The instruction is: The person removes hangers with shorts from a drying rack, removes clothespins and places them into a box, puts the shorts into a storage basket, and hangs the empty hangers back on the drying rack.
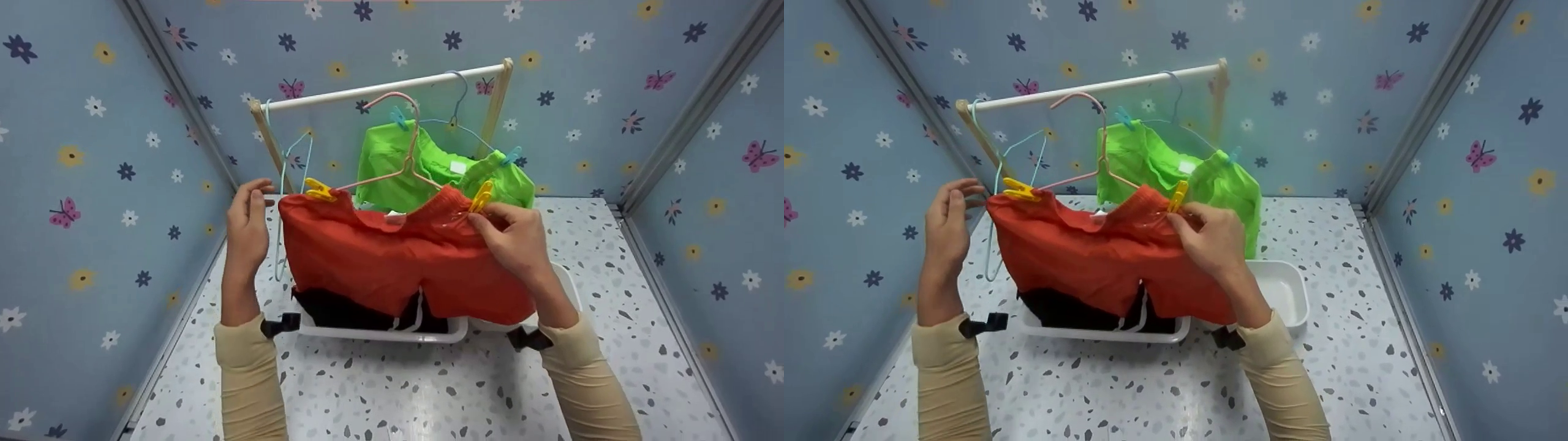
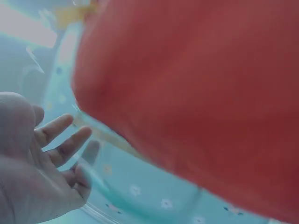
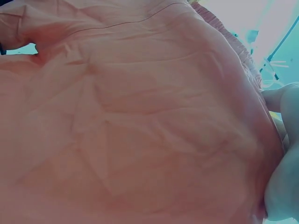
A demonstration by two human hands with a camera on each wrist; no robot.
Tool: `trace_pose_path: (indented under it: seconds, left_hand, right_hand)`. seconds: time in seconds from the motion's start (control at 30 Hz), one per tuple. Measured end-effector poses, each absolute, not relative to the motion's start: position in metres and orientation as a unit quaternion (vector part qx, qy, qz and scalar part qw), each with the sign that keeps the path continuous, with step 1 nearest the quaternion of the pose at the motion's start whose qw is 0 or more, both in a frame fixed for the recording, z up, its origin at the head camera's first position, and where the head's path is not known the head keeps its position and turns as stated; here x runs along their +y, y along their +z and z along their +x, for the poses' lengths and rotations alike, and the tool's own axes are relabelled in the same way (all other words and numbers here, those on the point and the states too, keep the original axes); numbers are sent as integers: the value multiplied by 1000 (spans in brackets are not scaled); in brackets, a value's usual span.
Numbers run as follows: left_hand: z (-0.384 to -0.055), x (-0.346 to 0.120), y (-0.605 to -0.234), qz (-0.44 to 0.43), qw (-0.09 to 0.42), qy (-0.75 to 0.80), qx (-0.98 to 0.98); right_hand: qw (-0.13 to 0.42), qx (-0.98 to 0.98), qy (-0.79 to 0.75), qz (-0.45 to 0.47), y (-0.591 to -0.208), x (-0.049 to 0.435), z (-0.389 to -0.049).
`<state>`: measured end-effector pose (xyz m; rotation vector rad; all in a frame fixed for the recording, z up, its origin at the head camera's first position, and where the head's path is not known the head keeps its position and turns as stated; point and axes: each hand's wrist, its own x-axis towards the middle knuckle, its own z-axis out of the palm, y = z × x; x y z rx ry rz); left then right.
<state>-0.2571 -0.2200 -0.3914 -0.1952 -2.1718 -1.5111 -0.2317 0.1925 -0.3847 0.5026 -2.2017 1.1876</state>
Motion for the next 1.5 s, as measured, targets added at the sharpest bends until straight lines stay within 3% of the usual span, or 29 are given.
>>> trace_pose_path:
  seconds: [0.4,0.5,0.83,1.27,1.5]
  left_hand:
    - [-237,-206,-436,-28,290,-531,-795]
    - [-231,-209,-442,-26,278,-551,-787]
    - [-213,-208,-429,-80,171,-631,-753]
    - [-213,-208,-444,-81,215,-663,-712]
    - [-210,-207,-448,-91,204,-651,-726]
  right_hand:
    - [270,-808,487,193,-406,186,-228]
    - [260,-804,501,188,-414,182,-226]
    - [250,-767,555,203,-426,157,-208]
    - [211,-735,616,188,-475,145,-213]
    - [213,-732,621,181,-499,143,-213]
